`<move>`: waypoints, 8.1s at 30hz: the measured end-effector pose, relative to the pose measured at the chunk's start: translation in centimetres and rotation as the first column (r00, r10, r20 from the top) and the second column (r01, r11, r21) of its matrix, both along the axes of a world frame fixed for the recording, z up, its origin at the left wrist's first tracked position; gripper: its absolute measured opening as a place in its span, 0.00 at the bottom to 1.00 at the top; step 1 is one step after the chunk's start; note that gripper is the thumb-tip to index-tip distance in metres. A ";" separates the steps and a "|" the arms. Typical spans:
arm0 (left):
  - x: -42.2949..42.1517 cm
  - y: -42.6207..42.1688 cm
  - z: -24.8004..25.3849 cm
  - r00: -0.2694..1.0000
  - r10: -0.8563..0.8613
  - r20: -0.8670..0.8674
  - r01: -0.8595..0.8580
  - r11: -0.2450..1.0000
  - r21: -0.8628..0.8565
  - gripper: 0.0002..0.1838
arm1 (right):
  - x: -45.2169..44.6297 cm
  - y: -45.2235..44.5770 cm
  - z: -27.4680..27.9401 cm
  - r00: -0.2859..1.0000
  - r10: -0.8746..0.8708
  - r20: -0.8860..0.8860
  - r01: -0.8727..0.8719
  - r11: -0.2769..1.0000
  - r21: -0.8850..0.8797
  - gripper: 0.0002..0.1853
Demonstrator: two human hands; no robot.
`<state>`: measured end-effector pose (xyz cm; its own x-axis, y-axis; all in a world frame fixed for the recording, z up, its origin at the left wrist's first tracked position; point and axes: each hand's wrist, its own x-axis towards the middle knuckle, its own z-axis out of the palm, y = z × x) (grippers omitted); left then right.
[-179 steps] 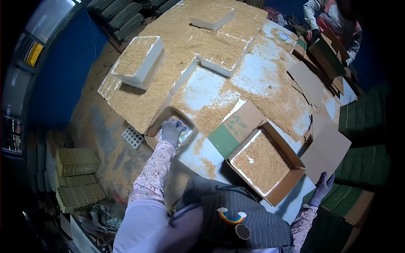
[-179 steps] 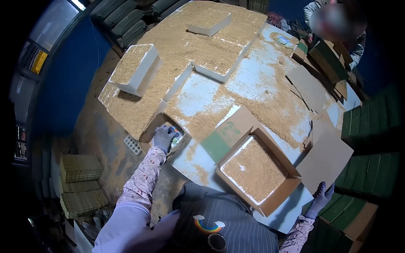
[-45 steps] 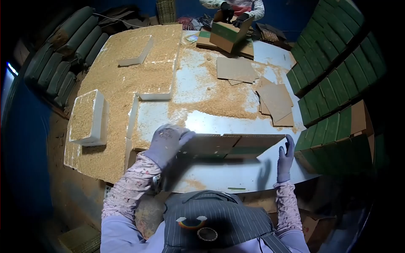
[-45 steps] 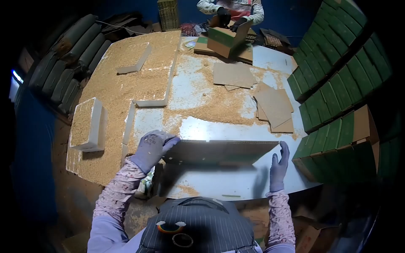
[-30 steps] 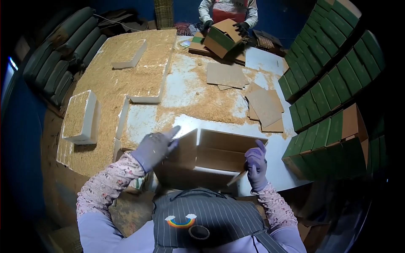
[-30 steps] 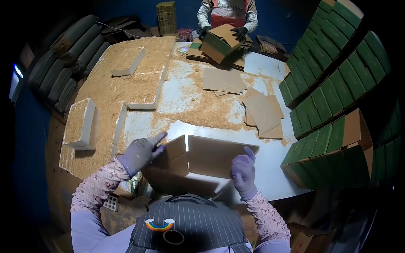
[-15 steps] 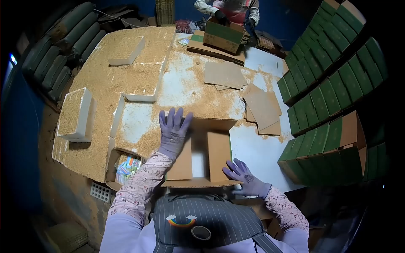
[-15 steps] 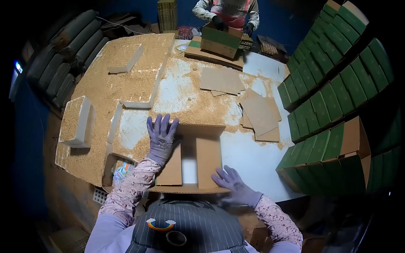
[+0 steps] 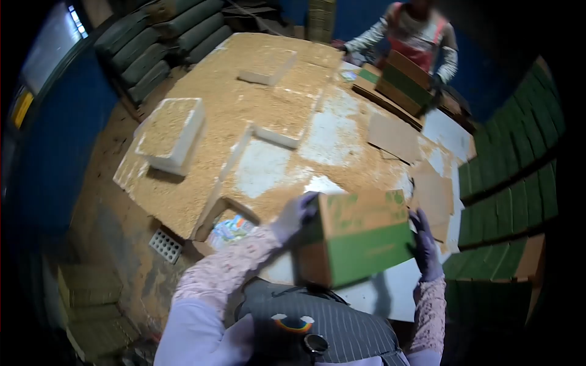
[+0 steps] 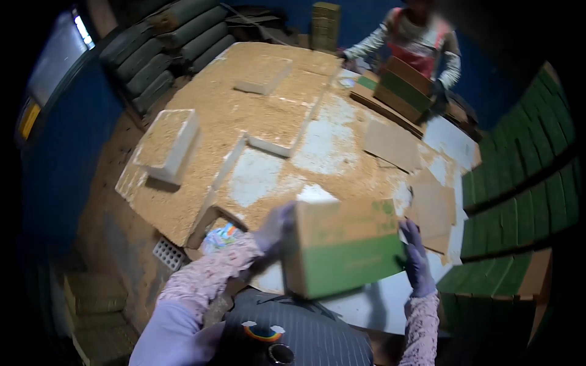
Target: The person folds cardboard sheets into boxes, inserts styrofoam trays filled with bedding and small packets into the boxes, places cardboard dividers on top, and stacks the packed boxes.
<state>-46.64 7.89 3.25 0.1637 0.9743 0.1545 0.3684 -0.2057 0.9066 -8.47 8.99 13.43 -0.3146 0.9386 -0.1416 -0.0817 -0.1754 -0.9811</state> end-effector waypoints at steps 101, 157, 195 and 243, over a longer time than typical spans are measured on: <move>-8.1 -8.1 9.1 0.672 0.431 -0.602 -0.058 0.841 0.537 0.05 | -0.4 -9.2 2.4 0.275 -0.783 0.557 -0.183 0.526 0.830 0.18; 59.9 6.3 22.6 0.564 -0.724 0.396 0.825 0.480 -0.298 0.39 | 37.2 -37.2 21.7 -0.067 -0.925 -0.373 0.882 -0.230 0.411 0.19; 34.1 -27.4 -12.7 0.042 -0.952 0.303 0.825 -0.139 -0.548 0.25 | -9.2 -41.0 16.4 -0.381 0.607 -0.697 0.807 -0.149 -0.571 0.17; 48.0 -59.3 -41.7 -0.137 -0.951 -0.276 0.334 0.218 -0.917 0.54 | 4.0 -92.4 -53.9 -0.266 -0.941 0.209 0.495 -0.319 -0.808 0.27</move>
<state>1.31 -51.44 -38.49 0.4474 0.0229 -0.8941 0.7264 -0.5925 0.3483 -4.49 -83.38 -40.47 0.4309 0.0124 -0.9023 -0.8768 0.2422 -0.4154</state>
